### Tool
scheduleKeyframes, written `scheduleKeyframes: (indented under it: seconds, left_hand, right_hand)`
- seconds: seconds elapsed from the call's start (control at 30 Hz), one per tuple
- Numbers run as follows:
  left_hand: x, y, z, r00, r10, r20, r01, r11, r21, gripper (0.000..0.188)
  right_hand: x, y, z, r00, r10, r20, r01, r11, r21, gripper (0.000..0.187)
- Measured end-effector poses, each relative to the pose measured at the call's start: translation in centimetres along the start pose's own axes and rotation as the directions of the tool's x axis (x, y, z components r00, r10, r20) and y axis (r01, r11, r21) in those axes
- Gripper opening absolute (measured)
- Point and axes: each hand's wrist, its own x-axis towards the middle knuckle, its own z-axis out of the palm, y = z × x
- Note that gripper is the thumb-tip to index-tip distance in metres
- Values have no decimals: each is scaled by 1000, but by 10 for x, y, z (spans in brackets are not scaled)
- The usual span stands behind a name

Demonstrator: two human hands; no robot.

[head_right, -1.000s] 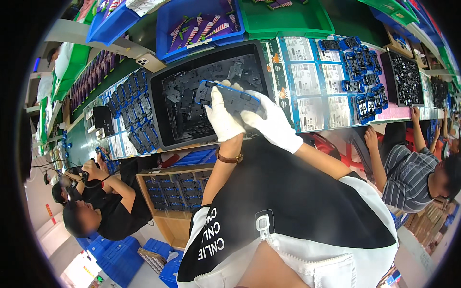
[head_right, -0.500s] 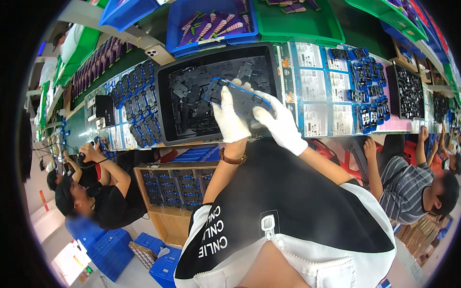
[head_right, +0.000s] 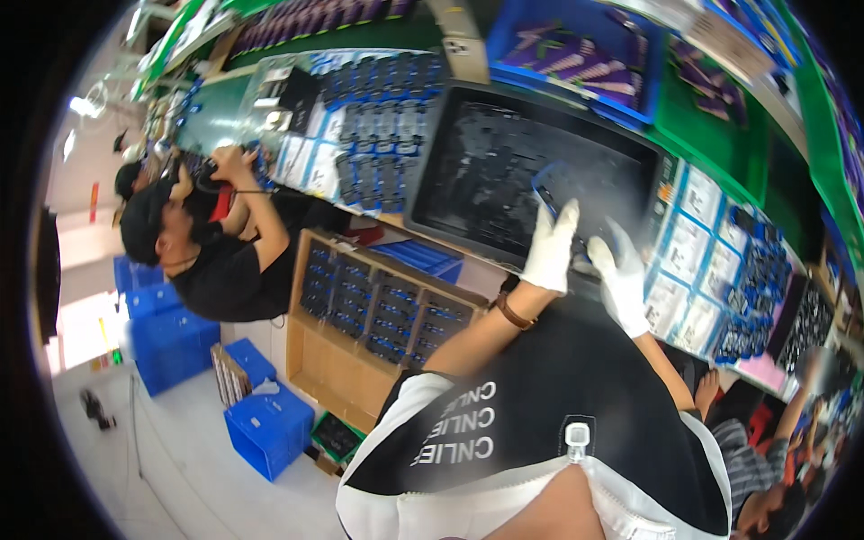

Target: The person assembles toy car chassis by picking up plastic car bases from a box, taking internal components from a tray, fitting the components into each chassis by hand, and returning the assembled pieces to the box.

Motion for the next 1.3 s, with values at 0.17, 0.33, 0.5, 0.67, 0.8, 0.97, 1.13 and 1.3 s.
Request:
scheduleKeyframes:
  seconds: [0.17, 0.33, 0.5, 0.67, 0.8, 0.97, 1.13, 1.3]
  left_hand:
    - [39, 83, -83, 952, 106, -286, -84, 992, 90, 60]
    - [133, 185, -271, 702, 501, -507, -303, 854, 424, 60]
    - [237, 236, -428, 697, 668, -261, -28, 389, 921, 47]
    - [305, 240, -480, 821, 505, -267, 3, 465, 885, 48]
    - [321, 247, -500, 982, 185, 51, -40, -63, 997, 44]
    - [318, 260, -453, 908, 346, -236, 260, -22, 965, 42]
    - [288, 237, -335, 718, 552, -424, 447, 102, 889, 42]
    - [251, 205, -295, 686, 704, -182, 190, 67, 979, 48]
  right_hand:
    - [19, -9, 27, 987, -86, 137, 110, 978, -177, 63]
    - [40, -30, 25, 987, -159, -7, 150, 949, -278, 54]
    - [52, -51, -12, 967, -168, -193, 68, 896, -439, 49]
    - [34, -49, -77, 891, -172, -420, -59, 873, -484, 50]
    - [11, -25, -119, 797, -70, -600, -134, 948, -289, 41]
    - [-22, 10, -134, 675, 13, -737, -256, 942, -218, 42]
    - [-73, 112, -229, 519, 32, -854, -261, 957, -123, 38]
    - [-123, 154, -357, -110, 122, -986, -367, 917, 154, 56]
